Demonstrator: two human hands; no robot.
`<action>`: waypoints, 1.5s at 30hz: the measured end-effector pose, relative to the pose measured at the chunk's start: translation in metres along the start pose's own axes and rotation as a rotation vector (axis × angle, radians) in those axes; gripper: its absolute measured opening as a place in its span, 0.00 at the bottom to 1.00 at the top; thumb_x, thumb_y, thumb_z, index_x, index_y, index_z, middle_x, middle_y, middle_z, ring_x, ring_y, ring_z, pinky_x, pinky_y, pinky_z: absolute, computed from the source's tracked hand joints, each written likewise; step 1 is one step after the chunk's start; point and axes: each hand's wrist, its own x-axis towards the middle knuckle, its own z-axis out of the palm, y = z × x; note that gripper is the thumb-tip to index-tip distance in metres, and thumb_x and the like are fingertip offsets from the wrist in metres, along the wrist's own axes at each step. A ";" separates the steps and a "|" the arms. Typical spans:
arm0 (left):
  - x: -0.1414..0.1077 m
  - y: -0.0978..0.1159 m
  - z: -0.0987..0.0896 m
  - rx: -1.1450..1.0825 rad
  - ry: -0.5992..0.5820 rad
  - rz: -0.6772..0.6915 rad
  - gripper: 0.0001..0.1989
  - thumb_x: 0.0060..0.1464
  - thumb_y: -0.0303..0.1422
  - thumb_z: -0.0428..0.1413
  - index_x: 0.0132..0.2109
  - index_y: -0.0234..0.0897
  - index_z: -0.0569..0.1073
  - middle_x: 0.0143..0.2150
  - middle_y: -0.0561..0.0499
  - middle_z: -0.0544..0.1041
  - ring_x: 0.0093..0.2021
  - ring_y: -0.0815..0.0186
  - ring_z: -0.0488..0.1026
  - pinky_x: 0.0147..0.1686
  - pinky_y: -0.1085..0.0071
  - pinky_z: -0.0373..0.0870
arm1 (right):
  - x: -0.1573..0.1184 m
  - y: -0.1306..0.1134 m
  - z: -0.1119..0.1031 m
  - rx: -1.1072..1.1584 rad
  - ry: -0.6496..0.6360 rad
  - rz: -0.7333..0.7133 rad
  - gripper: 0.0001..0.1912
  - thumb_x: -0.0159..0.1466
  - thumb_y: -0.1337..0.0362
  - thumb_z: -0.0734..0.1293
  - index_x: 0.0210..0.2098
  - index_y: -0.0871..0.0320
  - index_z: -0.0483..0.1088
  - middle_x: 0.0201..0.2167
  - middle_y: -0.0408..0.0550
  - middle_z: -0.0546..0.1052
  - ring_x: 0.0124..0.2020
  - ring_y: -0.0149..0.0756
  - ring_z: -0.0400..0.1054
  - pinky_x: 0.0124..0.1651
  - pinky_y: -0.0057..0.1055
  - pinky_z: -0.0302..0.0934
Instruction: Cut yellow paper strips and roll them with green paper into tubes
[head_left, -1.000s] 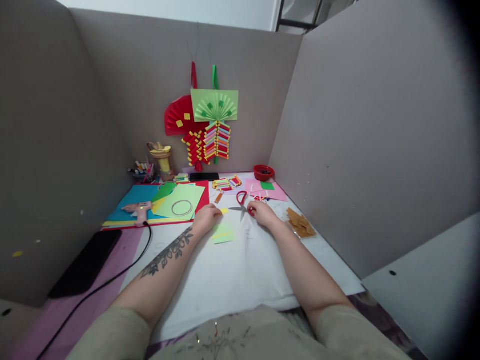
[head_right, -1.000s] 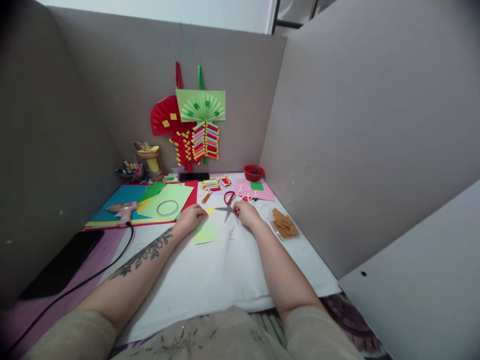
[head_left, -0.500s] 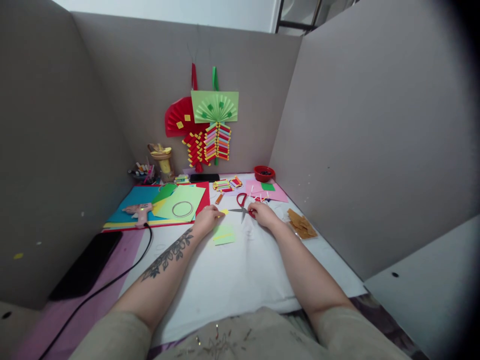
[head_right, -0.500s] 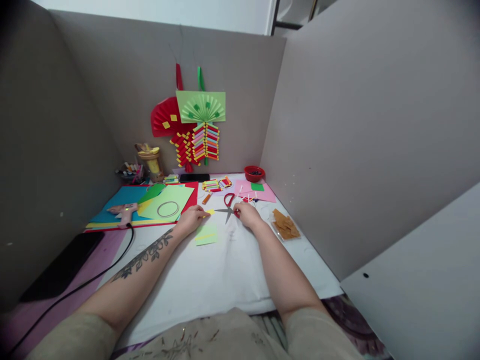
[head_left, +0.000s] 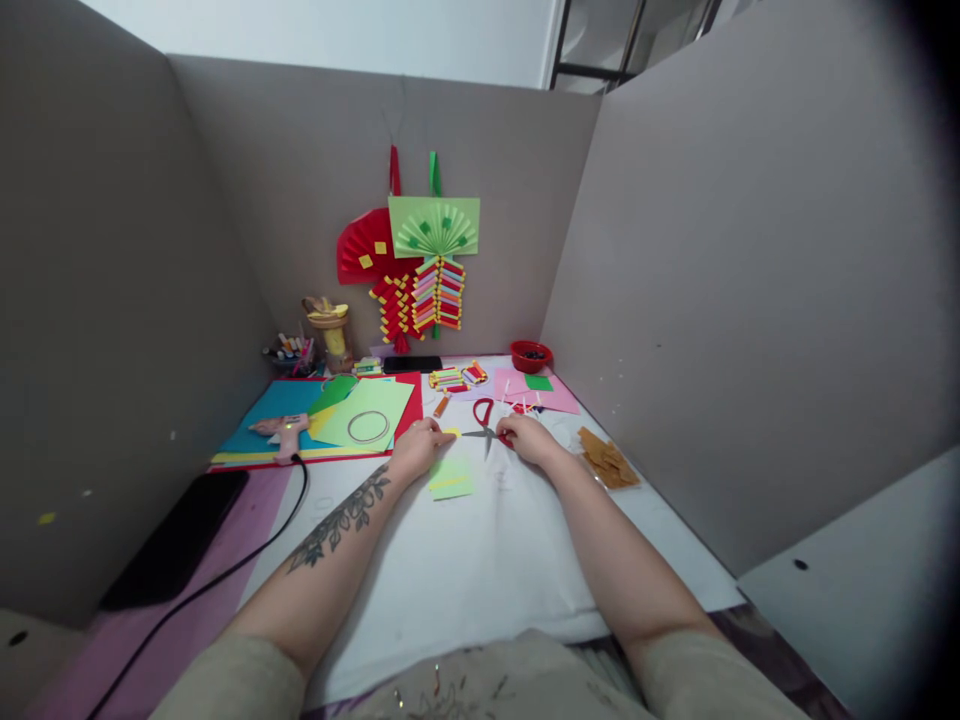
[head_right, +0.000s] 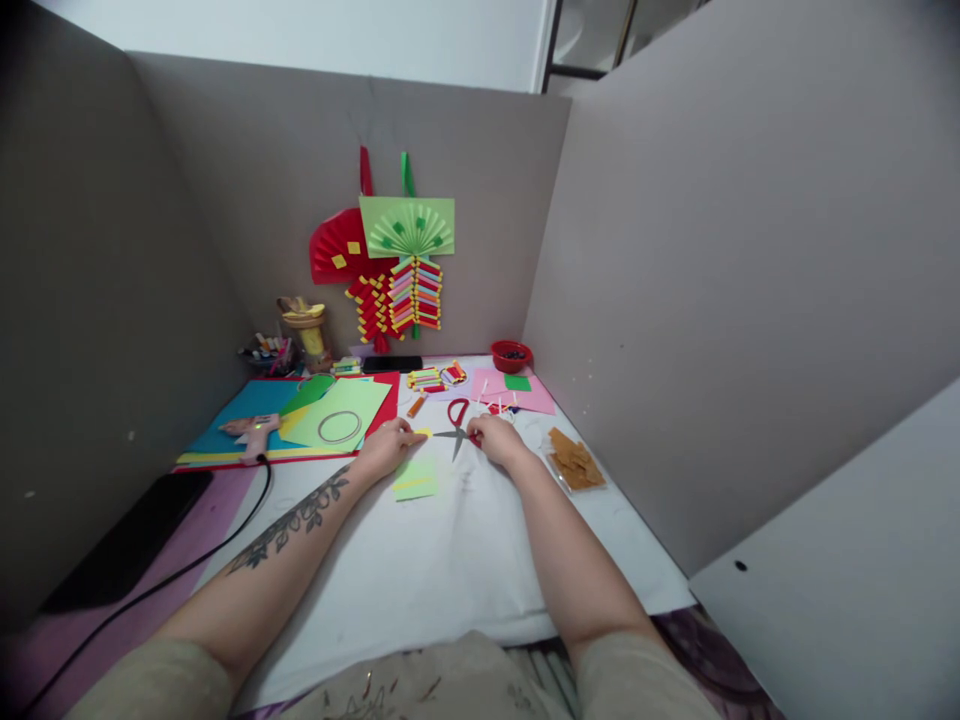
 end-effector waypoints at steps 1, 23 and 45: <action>0.000 0.000 0.000 0.009 -0.004 -0.003 0.16 0.61 0.39 0.45 0.49 0.54 0.74 0.44 0.50 0.70 0.44 0.64 0.66 0.41 0.71 0.61 | 0.000 0.000 0.000 0.000 -0.001 -0.001 0.14 0.55 0.77 0.60 0.34 0.56 0.73 0.33 0.46 0.73 0.33 0.31 0.64 0.38 0.24 0.54; -0.003 0.008 -0.006 0.017 -0.031 -0.013 0.16 0.61 0.41 0.44 0.50 0.55 0.73 0.45 0.50 0.68 0.43 0.63 0.66 0.41 0.71 0.60 | 0.000 0.004 0.006 0.057 0.006 -0.038 0.17 0.53 0.79 0.59 0.33 0.57 0.75 0.32 0.45 0.72 0.33 0.32 0.64 0.39 0.25 0.56; 0.001 0.007 -0.006 -0.060 -0.036 -0.038 0.18 0.60 0.42 0.45 0.46 0.46 0.77 0.46 0.48 0.70 0.45 0.62 0.68 0.43 0.70 0.62 | 0.005 0.005 0.010 0.083 0.008 -0.118 0.17 0.52 0.80 0.59 0.33 0.59 0.75 0.32 0.47 0.72 0.33 0.32 0.64 0.39 0.26 0.57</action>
